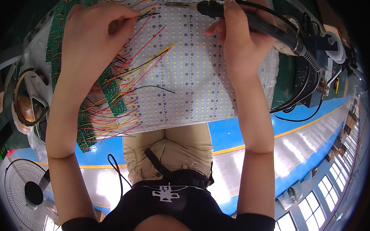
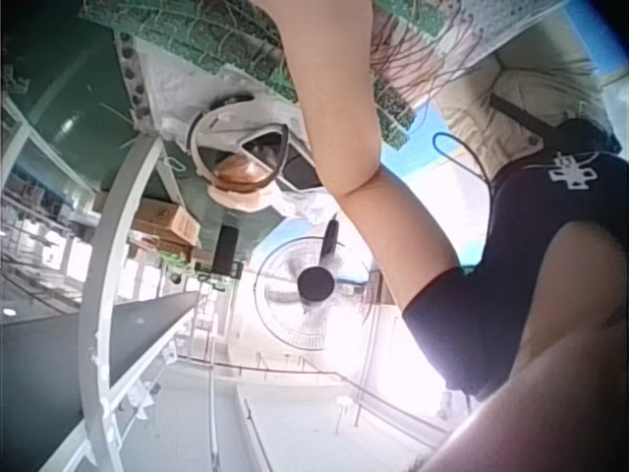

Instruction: The person solders wires from circuit boards onto an LED board using a soldering iron, placing each wire onto the board contacts by hand.

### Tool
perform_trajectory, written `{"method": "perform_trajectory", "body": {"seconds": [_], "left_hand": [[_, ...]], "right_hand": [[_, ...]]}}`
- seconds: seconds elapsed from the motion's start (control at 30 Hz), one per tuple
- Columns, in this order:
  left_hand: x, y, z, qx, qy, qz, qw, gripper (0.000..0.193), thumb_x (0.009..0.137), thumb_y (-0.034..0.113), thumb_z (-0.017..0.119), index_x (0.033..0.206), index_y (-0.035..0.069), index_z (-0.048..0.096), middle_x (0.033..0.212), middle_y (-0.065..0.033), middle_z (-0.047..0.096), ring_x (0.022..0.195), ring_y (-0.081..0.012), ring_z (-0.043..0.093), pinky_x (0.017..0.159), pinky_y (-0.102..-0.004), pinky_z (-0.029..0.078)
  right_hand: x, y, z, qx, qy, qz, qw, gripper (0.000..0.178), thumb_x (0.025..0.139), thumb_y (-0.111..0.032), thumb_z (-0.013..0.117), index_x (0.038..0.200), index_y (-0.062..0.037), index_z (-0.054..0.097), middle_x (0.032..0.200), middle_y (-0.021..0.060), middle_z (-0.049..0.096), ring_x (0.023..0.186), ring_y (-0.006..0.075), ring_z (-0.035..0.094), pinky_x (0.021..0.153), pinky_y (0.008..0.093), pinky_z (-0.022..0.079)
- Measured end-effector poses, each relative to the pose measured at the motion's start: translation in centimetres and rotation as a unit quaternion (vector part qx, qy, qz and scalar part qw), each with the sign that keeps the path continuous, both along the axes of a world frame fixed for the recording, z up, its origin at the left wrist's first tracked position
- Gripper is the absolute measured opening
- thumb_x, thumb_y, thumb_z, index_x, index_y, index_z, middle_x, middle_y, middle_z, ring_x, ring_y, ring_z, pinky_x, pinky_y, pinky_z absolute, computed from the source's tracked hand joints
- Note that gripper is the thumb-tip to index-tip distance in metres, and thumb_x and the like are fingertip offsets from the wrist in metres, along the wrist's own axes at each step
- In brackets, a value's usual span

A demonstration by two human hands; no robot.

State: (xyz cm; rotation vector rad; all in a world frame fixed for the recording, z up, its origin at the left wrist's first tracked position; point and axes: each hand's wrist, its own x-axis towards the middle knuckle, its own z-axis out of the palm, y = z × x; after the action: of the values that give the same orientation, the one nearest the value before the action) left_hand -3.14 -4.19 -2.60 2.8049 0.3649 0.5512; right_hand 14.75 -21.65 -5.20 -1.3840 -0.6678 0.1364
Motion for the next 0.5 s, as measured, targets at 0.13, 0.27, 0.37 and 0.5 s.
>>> {"method": "perform_trajectory", "body": {"seconds": [0.13,0.27,0.37,0.5], "left_hand": [[-0.02,0.05,-0.01,0.0,0.001,0.0,1.0,0.01,0.086,0.018,0.075,0.093,0.011,0.077,0.075,-0.002,0.072,0.065,-0.0177,0.066,0.078,-0.035,0.043],[0.06,0.02,-0.05,0.008,0.0,0.003,1.0,0.009,0.086,0.018,0.075,0.092,0.011,0.077,0.075,-0.002,0.072,0.065,-0.0182,0.066,0.078,-0.035,0.043],[0.02,0.03,-0.1,0.007,-0.001,0.007,1.0,0.009,0.085,0.018,0.075,0.092,0.012,0.077,0.075,-0.0021,0.071,0.064,-0.0185,0.065,0.078,-0.0349,0.043],[-0.09,0.12,-0.04,0.003,-0.001,0.003,1.0,0.01,0.084,0.017,0.075,0.092,0.012,0.077,0.074,-0.0021,0.071,0.064,-0.0185,0.065,0.077,-0.0349,0.044]], "right_hand": [[-0.5,-0.1,0.29,-0.038,0.031,-0.016,0.999,0.024,0.092,-0.008,0.062,0.072,-0.0034,0.049,0.054,0.0016,0.044,0.038,0.0157,0.055,0.035,0.0266,0.042],[-0.18,-0.14,0.1,-0.027,0.022,-0.014,0.999,0.022,0.093,-0.01,0.062,0.075,-0.0039,0.05,0.053,0.0027,0.046,0.039,0.0187,0.059,0.035,0.0258,0.039],[-0.34,-0.14,0.17,-0.027,0.026,-0.013,0.999,0.021,0.093,-0.01,0.061,0.076,-0.0031,0.051,0.053,0.0035,0.047,0.04,0.0193,0.06,0.034,0.0259,0.038],[-0.51,-0.09,0.2,-0.028,0.015,-0.005,0.999,0.02,0.093,-0.01,0.06,0.078,-0.0021,0.051,0.054,0.0044,0.048,0.04,0.0197,0.06,0.034,0.0257,0.038]]}}
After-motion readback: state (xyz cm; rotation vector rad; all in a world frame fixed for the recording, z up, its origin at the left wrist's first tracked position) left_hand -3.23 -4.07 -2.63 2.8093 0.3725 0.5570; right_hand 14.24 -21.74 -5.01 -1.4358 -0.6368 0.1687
